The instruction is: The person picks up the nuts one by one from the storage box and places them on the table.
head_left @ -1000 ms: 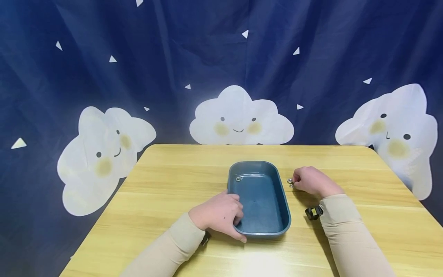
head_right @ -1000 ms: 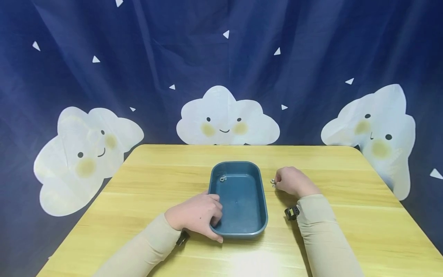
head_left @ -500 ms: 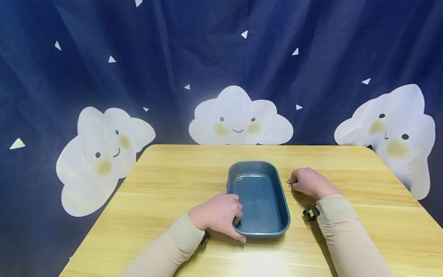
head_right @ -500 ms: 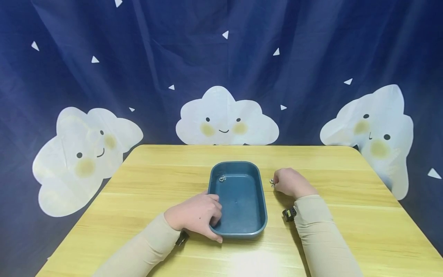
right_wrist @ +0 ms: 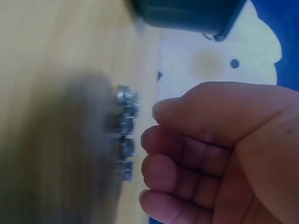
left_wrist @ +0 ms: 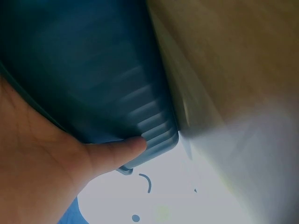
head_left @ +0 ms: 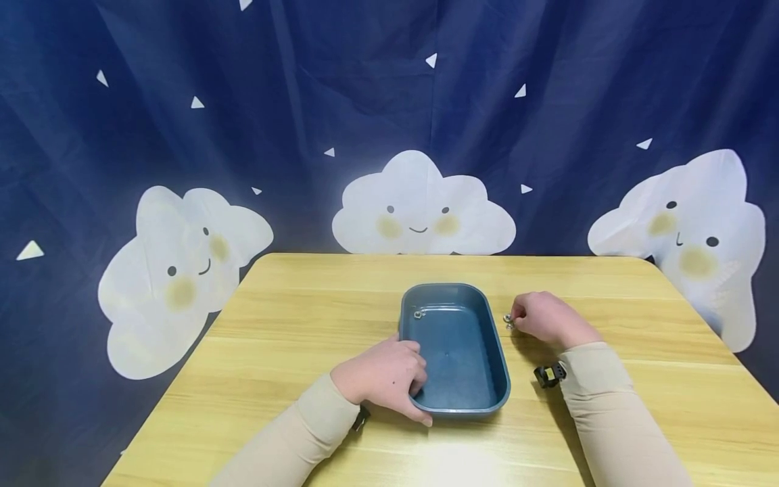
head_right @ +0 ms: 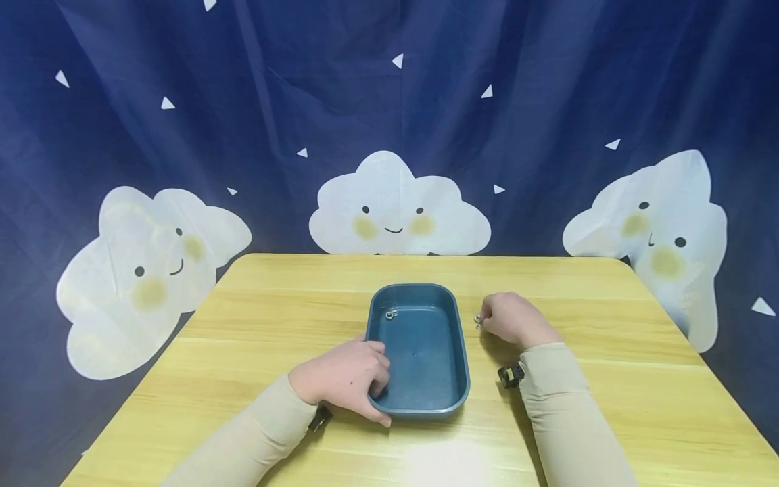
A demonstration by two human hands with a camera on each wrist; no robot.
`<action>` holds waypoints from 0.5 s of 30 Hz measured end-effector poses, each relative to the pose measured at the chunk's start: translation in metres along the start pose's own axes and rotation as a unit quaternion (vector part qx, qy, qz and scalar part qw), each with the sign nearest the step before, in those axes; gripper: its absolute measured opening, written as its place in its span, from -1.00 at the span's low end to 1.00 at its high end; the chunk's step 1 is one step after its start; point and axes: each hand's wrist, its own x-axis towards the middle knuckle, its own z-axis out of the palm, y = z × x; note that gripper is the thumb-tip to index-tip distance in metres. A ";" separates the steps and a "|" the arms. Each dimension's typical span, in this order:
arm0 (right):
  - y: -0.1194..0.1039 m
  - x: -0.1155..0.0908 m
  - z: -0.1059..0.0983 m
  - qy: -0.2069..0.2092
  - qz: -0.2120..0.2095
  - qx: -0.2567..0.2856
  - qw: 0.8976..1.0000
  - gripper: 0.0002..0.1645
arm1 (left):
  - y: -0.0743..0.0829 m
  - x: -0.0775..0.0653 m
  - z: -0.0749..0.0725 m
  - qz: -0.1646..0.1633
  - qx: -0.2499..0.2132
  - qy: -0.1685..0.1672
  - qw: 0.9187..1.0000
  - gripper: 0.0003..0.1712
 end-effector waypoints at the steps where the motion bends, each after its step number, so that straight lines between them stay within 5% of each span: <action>1: -0.001 0.000 -0.002 0.004 -0.002 0.000 1.000 -0.91 | 0.000 0.000 0.000 0.000 0.000 0.000 1.000 -0.39; 15: -0.034 -0.004 -0.024 0.053 -0.048 0.007 0.997 -0.91 | 0.000 -0.001 0.000 0.000 0.003 0.000 1.000 -0.37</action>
